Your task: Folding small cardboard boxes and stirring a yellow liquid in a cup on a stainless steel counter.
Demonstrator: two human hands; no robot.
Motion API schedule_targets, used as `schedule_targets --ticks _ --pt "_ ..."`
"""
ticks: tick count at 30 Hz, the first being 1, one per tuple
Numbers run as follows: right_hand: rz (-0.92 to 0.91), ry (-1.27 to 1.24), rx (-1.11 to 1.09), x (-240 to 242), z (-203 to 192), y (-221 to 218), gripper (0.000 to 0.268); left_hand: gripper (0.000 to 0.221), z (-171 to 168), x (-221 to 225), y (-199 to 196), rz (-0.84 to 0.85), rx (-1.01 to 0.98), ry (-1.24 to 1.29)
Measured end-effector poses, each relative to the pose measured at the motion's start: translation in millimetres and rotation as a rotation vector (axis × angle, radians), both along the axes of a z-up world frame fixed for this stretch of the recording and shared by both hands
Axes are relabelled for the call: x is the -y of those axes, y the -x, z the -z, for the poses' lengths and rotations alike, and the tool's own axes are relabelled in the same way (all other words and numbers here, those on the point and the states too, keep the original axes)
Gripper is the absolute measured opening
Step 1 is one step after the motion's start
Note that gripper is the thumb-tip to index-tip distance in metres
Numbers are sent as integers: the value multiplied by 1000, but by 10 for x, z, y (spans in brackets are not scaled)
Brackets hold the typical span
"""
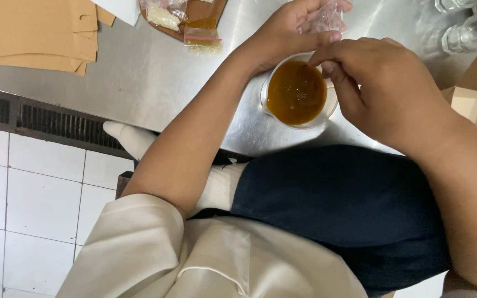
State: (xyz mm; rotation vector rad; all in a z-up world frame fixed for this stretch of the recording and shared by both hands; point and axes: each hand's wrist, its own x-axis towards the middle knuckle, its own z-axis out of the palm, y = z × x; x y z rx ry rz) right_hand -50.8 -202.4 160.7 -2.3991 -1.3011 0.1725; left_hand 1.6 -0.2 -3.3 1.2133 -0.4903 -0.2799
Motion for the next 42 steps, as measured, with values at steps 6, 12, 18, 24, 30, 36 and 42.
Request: schedule_targets --ticks 6,12,18,24,30,36,42 --pt "52 129 -17 35 -109 72 19 60 59 17 -17 8 -17 7" --pt "12 -7 -347 -96 -126 139 25 53 99 10 -16 -3 10 -18" --pt "20 46 3 10 4 50 20 58 47 11 -26 -3 4 -33" --pt "52 75 -206 4 -77 75 22 50 11 11 -14 4 -7 21" --pt "70 85 -313 -44 -88 63 24 38 -114 10 38 -50 19 -42" --pt "126 80 -335 -38 -159 1 25 74 -328 -27 88 -94 -86 -229" --pt "112 68 -299 -23 -178 6 25 89 -246 -40 79 -44 -152 -194"
